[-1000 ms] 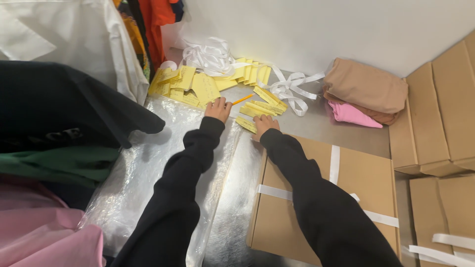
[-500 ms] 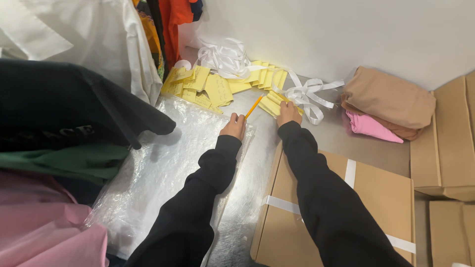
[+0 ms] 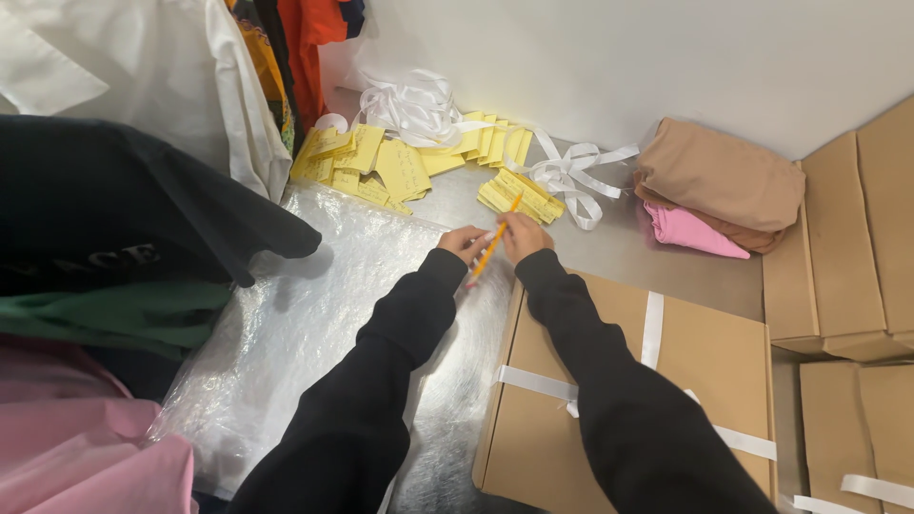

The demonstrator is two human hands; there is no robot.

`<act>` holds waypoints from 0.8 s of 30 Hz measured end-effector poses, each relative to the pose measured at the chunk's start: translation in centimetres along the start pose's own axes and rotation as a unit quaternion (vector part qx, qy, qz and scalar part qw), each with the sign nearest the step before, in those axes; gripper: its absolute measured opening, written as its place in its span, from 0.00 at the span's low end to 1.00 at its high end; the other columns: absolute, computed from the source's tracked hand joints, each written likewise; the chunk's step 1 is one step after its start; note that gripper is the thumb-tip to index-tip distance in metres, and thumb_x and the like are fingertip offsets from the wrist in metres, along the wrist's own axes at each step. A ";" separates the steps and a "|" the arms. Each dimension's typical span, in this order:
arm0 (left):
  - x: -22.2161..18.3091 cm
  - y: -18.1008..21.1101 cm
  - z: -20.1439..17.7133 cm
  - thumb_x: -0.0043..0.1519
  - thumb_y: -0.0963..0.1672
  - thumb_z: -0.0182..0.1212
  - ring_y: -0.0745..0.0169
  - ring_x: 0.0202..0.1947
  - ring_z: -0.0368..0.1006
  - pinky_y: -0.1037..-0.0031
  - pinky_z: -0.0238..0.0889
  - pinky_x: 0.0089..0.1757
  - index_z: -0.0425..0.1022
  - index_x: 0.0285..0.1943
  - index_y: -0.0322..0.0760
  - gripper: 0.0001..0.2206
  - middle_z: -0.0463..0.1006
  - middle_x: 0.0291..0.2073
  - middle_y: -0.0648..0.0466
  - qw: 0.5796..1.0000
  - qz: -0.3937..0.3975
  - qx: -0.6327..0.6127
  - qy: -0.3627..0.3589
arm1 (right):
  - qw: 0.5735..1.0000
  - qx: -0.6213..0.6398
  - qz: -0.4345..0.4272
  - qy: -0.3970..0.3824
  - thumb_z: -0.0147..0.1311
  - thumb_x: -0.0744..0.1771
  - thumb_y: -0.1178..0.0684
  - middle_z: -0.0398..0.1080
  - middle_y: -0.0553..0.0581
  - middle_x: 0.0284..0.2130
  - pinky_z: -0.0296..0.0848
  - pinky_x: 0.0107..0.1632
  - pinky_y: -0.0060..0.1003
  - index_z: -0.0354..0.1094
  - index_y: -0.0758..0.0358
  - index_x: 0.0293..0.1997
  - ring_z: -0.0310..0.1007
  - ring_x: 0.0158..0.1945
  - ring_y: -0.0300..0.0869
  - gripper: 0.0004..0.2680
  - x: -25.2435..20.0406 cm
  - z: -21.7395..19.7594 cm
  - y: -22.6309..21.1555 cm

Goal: Tying a decorative ribbon on a cardboard box and applying a handwritten sticky note label

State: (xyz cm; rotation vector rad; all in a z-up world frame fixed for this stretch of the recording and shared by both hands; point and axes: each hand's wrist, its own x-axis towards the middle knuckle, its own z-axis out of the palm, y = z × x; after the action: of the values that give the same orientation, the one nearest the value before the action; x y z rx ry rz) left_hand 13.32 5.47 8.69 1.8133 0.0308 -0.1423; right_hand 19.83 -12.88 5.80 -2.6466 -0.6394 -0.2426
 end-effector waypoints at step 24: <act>11.4 -11.2 -11.4 0.57 0.55 0.70 0.55 0.59 0.59 0.67 0.57 0.55 0.66 0.36 0.47 0.19 0.59 0.49 0.60 0.850 -0.264 0.230 0.393 | 0.987 0.135 0.056 0.060 0.45 0.72 0.39 0.71 0.51 0.26 0.77 0.41 0.43 0.67 0.50 0.35 0.77 0.35 0.49 0.12 0.2 -1.7 -1.2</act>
State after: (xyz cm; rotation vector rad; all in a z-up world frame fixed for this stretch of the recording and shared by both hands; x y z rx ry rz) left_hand 24.43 18.62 -0.72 2.1851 1.1729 0.2419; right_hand 19.32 -12.54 7.78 -2.3786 -0.4473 -0.2601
